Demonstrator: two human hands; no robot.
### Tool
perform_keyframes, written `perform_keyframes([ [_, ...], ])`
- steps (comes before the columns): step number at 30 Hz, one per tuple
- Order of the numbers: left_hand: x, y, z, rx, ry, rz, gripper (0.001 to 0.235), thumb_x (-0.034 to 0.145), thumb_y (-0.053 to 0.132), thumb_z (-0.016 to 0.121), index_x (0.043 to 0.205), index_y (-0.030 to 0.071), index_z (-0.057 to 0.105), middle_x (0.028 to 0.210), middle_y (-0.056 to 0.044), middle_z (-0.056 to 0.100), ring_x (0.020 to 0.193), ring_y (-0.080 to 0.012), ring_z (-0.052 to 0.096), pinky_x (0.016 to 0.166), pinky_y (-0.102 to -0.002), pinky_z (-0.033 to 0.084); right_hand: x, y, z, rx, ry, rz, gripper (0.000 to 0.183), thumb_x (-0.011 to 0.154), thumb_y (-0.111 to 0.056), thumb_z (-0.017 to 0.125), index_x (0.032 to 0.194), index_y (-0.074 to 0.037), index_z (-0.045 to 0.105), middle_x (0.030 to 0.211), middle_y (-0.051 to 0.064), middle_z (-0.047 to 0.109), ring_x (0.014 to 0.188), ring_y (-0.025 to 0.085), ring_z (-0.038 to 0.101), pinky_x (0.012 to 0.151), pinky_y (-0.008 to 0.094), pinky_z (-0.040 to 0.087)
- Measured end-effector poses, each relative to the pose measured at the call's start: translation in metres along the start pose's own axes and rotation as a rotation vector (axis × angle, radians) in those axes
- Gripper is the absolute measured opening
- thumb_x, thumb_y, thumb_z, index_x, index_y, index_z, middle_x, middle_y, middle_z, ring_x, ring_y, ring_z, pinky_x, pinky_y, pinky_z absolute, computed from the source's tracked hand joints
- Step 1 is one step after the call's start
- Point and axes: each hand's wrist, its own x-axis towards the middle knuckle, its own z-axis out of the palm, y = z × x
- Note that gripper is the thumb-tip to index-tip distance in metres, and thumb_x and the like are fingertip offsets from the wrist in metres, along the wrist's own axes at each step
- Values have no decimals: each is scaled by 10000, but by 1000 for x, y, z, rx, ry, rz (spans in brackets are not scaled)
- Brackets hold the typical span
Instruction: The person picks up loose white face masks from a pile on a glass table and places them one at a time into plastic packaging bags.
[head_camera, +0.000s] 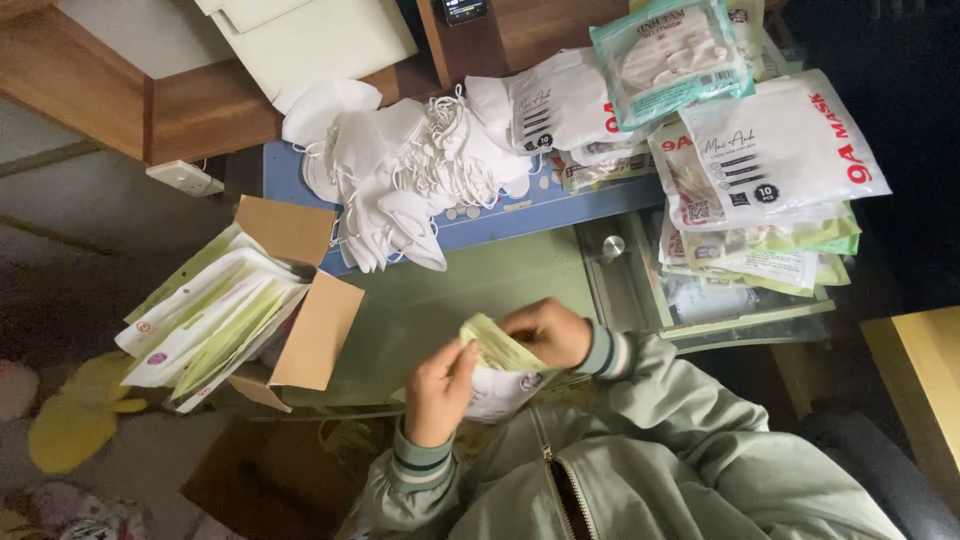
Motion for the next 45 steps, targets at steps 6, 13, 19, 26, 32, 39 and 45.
perform_keyframes([
  [6, 2, -9, -13, -223, 473, -138, 300, 937, 273, 739, 786, 55, 599, 599, 61, 427, 658, -66, 366, 582, -308, 326, -11, -29, -49, 282, 365, 46, 745, 888, -415, 727, 1457, -24, 444, 1404, 235, 582, 1252, 377, 638, 1038, 501, 606],
  [13, 12, 37, -11, -577, 195, -256, 259, 911, 278, 740, 993, 33, 757, 901, -63, 770, 847, -156, 682, 712, -306, 576, -20, 10, -5, 536, 362, 217, 184, 917, -236, 757, 877, -57, 775, 755, 73, 770, 673, 158, 736, 626, 297, 652],
  [19, 15, 55, -17, -471, -25, -339, 398, 883, 286, 706, 1176, 21, 748, 1228, -140, 764, 1162, -262, 736, 1002, -382, 611, -20, -2, -7, 600, 392, 276, 229, 918, -209, 765, 719, -106, 712, 697, -10, 715, 621, 96, 648, 566, 251, 522],
  [26, 9, 22, -13, -587, 231, -398, 552, 868, 318, 778, 586, 185, 322, 576, 72, 248, 586, -93, 267, 602, -337, 241, -20, 1, -11, 619, 330, 166, 193, 966, -197, 701, 839, -62, 755, 782, 81, 766, 690, 180, 729, 647, 319, 627],
  [32, -8, -38, -17, -129, 392, -162, 372, 899, 176, 682, 1228, 91, 530, 1187, -160, 704, 1077, -247, 696, 947, -404, 463, -24, -9, 9, 610, -13, 32, 453, 915, -198, 774, 1309, -28, 630, 1305, 161, 687, 1179, 322, 686, 1036, 477, 589],
  [39, 17, 39, -23, -746, 376, -281, 384, 951, 245, 641, 1282, 50, 634, 1261, -188, 698, 1203, -283, 679, 1023, -441, 597, -28, -52, -68, 166, 289, -19, 164, 959, -104, 656, 808, -147, 608, 682, -33, 570, 600, 111, 581, 618, 276, 587],
  [45, 19, 46, -30, -720, 484, -297, 332, 966, 171, 636, 1244, -10, 632, 1170, -164, 700, 1092, -254, 694, 939, -383, 619, -65, -12, -263, -522, 688, 256, 143, 1037, -212, 761, 1020, -89, 690, 904, 39, 666, 818, 152, 596, 749, 361, 499],
])
